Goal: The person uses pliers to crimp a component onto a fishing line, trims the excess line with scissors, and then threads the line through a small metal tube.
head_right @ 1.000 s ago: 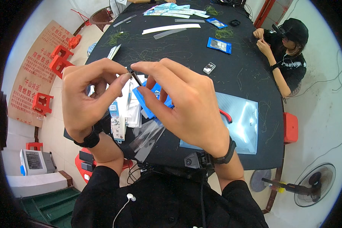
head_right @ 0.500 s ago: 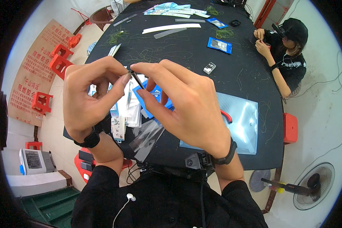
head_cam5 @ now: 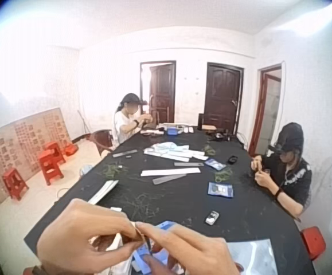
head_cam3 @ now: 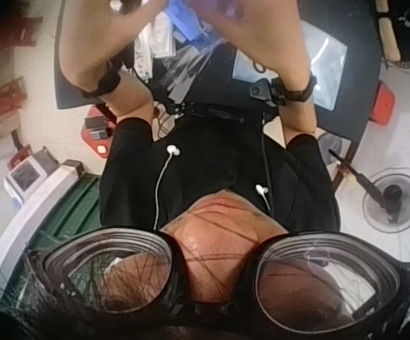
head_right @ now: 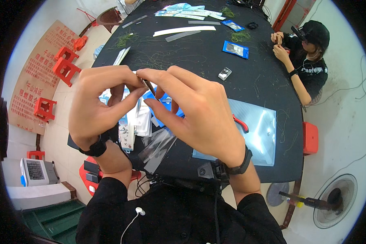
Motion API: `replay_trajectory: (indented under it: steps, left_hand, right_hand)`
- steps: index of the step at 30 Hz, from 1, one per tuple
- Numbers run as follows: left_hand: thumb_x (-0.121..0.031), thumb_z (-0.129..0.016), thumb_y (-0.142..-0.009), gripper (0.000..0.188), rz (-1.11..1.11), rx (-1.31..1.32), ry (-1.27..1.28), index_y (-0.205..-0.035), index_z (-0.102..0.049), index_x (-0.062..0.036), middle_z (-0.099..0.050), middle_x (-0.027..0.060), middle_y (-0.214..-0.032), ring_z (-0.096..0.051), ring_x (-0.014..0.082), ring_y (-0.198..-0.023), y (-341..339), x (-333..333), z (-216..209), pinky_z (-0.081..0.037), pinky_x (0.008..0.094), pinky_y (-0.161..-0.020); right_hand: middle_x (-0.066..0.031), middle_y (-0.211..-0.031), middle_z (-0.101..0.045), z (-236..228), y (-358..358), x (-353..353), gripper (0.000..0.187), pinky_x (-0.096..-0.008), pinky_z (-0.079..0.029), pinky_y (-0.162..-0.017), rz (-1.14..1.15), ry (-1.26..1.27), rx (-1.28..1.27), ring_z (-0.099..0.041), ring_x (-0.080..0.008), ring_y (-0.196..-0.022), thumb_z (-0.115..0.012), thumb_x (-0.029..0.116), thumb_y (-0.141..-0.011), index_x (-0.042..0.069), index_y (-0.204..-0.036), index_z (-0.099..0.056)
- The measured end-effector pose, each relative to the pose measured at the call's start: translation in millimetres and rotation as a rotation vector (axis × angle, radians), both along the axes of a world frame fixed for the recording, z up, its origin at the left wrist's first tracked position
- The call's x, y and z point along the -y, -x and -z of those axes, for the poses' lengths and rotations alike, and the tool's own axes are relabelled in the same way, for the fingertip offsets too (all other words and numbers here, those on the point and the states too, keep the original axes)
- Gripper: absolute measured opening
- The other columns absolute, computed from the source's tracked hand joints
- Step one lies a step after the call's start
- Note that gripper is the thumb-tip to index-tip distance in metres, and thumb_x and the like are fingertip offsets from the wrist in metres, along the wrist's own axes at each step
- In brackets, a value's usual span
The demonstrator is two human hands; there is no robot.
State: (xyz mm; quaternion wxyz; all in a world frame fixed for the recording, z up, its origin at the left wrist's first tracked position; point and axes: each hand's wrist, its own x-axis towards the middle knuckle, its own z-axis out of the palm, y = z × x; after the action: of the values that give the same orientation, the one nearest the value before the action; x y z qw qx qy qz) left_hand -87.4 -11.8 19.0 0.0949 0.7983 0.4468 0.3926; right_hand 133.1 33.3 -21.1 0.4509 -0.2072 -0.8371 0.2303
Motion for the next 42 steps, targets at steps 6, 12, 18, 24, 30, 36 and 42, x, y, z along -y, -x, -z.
replay_trajectory:
  steps: [6, 12, 18, 24, 30, 36, 42]
  left_hand:
    - [0.000, -0.074, -0.081, 0.005, 0.137, -0.029, 0.128, -0.084, -0.071, 0.0011, -0.067, 0.0096, -0.071, -0.065, 0.0199, -0.057, 3, -9, 4, -0.049, 0.0297, -0.054]
    - [0.000, -0.076, -0.085, 0.007, 0.177, -0.062, 0.221, -0.090, -0.075, 0.0045, -0.073, 0.0117, -0.083, -0.074, 0.0198, -0.069, 3, -12, 5, -0.059, 0.0279, -0.065]
    - [0.001, -0.073, -0.084, 0.005, 0.208, -0.028, 0.188, -0.088, -0.072, 0.0043, -0.070, 0.0122, -0.075, -0.072, 0.0222, -0.065, 0, -14, 9, -0.057, 0.0301, -0.063]
    - [0.004, -0.073, -0.084, 0.004, 0.191, -0.014, 0.215, -0.088, -0.072, 0.0061, -0.069, 0.0114, -0.076, -0.072, 0.0206, -0.066, -5, -15, 10, -0.058, 0.0286, -0.064]
    - [0.005, -0.074, -0.083, 0.008, 0.160, -0.070, 0.264, -0.091, -0.076, 0.0061, -0.073, 0.0116, -0.080, -0.076, 0.0181, -0.070, -7, -13, 6, -0.060, 0.0268, -0.065]
    - [0.005, -0.075, -0.082, 0.009, 0.165, -0.089, 0.263, -0.091, -0.076, 0.0060, -0.075, 0.0124, -0.082, -0.077, 0.0190, -0.071, -5, -13, 5, -0.061, 0.0266, -0.065]
    - [0.005, -0.075, -0.082, 0.008, 0.163, -0.052, 0.302, -0.090, -0.076, 0.0062, -0.075, 0.0124, -0.082, -0.077, 0.0190, -0.072, -6, -14, 6, -0.061, 0.0261, -0.066]
  right_hand:
    - [-0.0021, -0.090, -0.072, 2, 2, -3, 0.051, -0.0228, -0.045, -0.053, 0.021, -0.016, -0.019, -0.060, -0.0079, -0.064, -0.081, -0.002, -0.085, 0.010, -0.134, -0.074]
    - [-0.0018, -0.084, -0.071, -2, -5, -6, 0.042, -0.0230, -0.044, -0.054, 0.068, -0.003, -0.026, -0.060, -0.0080, -0.064, -0.082, -0.002, -0.084, 0.007, -0.124, -0.078]
    - [-0.0026, -0.079, -0.071, -31, -39, 15, 0.014, -0.0220, -0.046, -0.053, -0.525, 0.032, -0.326, -0.065, -0.0110, -0.062, -0.086, 0.015, -0.089, 0.003, -0.094, -0.081]
    - [-0.0143, -0.088, -0.071, -48, -50, 24, 0.033, -0.0287, -0.045, -0.042, -0.812, -0.341, -0.373, -0.060, -0.0175, -0.054, -0.074, 0.029, -0.103, -0.004, -0.101, -0.074]
    - [-0.0110, -0.083, -0.072, -23, -43, 26, 0.031, -0.0231, -0.039, -0.039, -0.636, -0.333, -0.513, -0.056, -0.0118, -0.050, -0.079, 0.030, -0.098, 0.000, -0.098, -0.074]
    - [-0.0100, -0.082, -0.073, -25, -45, 26, 0.028, -0.0232, -0.038, -0.042, -0.623, -0.229, -0.494, -0.058, -0.0119, -0.052, -0.082, 0.027, -0.095, 0.001, -0.093, -0.074]
    - [-0.0089, -0.082, -0.075, -29, -50, 33, 0.025, -0.0232, -0.038, -0.046, -0.680, 0.037, -0.520, -0.061, -0.0121, -0.054, -0.085, 0.025, -0.092, 0.003, -0.088, -0.074]
